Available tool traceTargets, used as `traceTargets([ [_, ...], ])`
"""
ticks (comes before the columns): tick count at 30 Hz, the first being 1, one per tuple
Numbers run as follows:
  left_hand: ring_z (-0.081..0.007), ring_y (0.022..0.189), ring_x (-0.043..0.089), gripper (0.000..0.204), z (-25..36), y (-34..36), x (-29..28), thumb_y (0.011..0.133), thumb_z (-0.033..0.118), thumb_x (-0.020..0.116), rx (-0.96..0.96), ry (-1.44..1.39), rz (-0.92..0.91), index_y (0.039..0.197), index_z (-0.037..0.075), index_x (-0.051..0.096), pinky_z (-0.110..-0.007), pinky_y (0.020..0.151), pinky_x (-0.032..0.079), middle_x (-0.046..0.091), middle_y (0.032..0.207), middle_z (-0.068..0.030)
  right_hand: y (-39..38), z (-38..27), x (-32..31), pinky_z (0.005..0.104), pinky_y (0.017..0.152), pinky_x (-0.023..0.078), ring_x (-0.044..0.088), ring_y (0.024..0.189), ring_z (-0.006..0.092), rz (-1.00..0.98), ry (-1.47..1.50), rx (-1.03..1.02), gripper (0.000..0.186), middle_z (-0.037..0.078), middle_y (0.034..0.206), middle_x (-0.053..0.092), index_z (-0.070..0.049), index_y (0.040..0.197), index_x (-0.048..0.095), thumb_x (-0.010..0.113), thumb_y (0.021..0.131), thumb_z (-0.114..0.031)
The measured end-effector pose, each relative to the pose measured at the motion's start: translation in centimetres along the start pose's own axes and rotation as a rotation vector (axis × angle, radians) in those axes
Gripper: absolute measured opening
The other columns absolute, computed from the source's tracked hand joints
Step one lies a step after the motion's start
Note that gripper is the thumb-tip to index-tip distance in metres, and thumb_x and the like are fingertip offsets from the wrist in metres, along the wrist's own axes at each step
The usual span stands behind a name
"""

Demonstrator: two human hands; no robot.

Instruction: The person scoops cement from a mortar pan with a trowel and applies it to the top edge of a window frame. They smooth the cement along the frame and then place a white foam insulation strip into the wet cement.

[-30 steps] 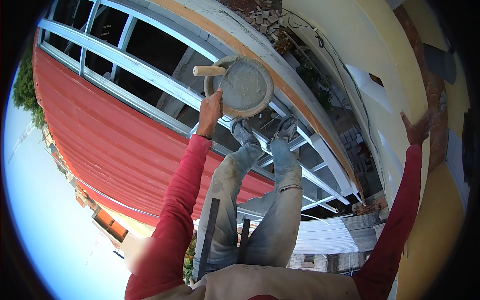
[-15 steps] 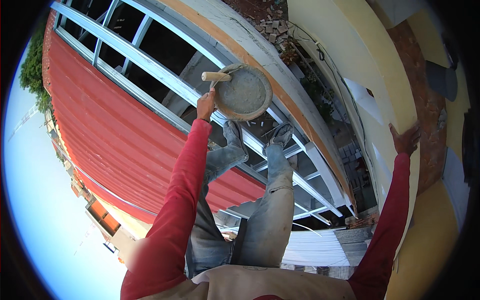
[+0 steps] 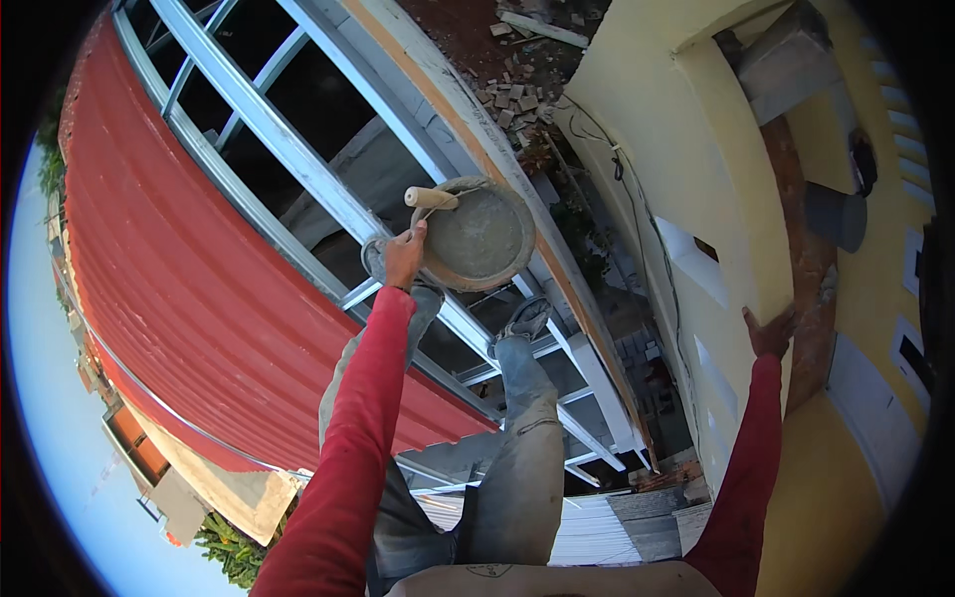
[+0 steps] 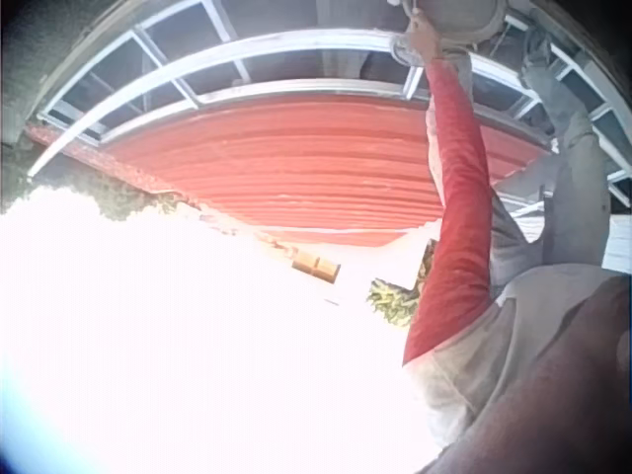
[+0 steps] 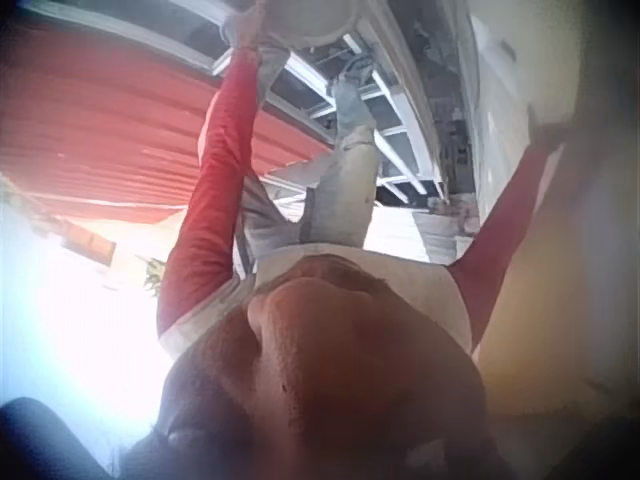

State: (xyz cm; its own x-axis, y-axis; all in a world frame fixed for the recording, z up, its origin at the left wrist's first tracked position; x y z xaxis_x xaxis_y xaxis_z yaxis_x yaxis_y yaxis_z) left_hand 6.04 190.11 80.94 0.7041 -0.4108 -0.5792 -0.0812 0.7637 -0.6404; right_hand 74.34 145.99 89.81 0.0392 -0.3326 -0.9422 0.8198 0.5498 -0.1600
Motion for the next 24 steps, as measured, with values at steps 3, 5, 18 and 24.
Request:
traceTargets([
  [3, -0.0161, 0.065, 0.061, 0.068, -0.6, -0.3, -1.0, 0.102, 0.061, 0.06, -0.012, -0.029, -0.022, 0.093, -0.004, 0.076, -0.038, 0.062, 0.047, 0.063, 0.065, -0.0065, 0.8, -5.1, -3.5, 0.0729, 0.122, 0.021, 0.012, 0.161, 0.0479, -0.328, 0.029, 0.195, 0.146, 0.032, 0.171, 0.01, -0.009, 0.168, -0.002, 0.084, 0.07, -0.074],
  [5, -0.0222, 0.067, 0.061, 0.068, -0.8, 0.1, 0.6, 0.103, 0.061, 0.059, 0.036, -0.032, -0.007, 0.092, -0.004, 0.075, -0.043, 0.066, 0.047, 0.066, 0.068, -0.0125, 2.9, -4.3, -4.0, 0.0701, 0.126, 0.008, -0.001, 0.162, 0.0456, -0.506, -0.068, 0.339, 0.15, 0.03, 0.173, 0.002, -0.011, 0.169, -0.007, 0.085, 0.068, -0.074],
  [18, -0.0404, 0.08, 0.072, 0.063, 2.4, -5.4, 0.9, 0.103, 0.056, 0.058, 0.053, -0.218, -0.157, 0.098, -0.004, 0.077, -0.049, 0.077, 0.05, 0.071, 0.08, -0.0271, 19.6, -43.0, -22.2, 0.0553, 0.126, 0.026, 0.027, 0.154, 0.0495, -0.118, 0.4, 0.074, 0.133, 0.038, 0.162, 0.031, 0.013, 0.158, 0.025, 0.092, 0.07, -0.06],
  [24, -0.0391, 0.077, 0.069, 0.052, 6.7, -7.9, -0.1, 0.102, 0.044, 0.06, 0.024, -0.155, -0.215, 0.094, -0.006, 0.074, -0.049, 0.075, 0.049, 0.069, 0.08, -0.029, 25.1, -39.1, -14.0, 0.0611, 0.129, 0.009, 0.007, 0.16, 0.052, -0.273, 0.258, -0.172, 0.139, 0.03, 0.173, 0.013, 0.0, 0.167, 0.012, 0.091, 0.07, -0.061],
])
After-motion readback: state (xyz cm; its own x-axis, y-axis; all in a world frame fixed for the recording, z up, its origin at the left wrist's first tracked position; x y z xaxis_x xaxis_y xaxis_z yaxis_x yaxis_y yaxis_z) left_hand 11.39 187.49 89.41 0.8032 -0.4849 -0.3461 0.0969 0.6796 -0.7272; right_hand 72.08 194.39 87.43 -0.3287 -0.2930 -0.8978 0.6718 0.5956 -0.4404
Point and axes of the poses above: each hand's wrist, its own y-axis towards the middle knuckle, its own x-axis out of the palm, z = x × y, the point moved 1 cm from there along y, towards the middle knuckle
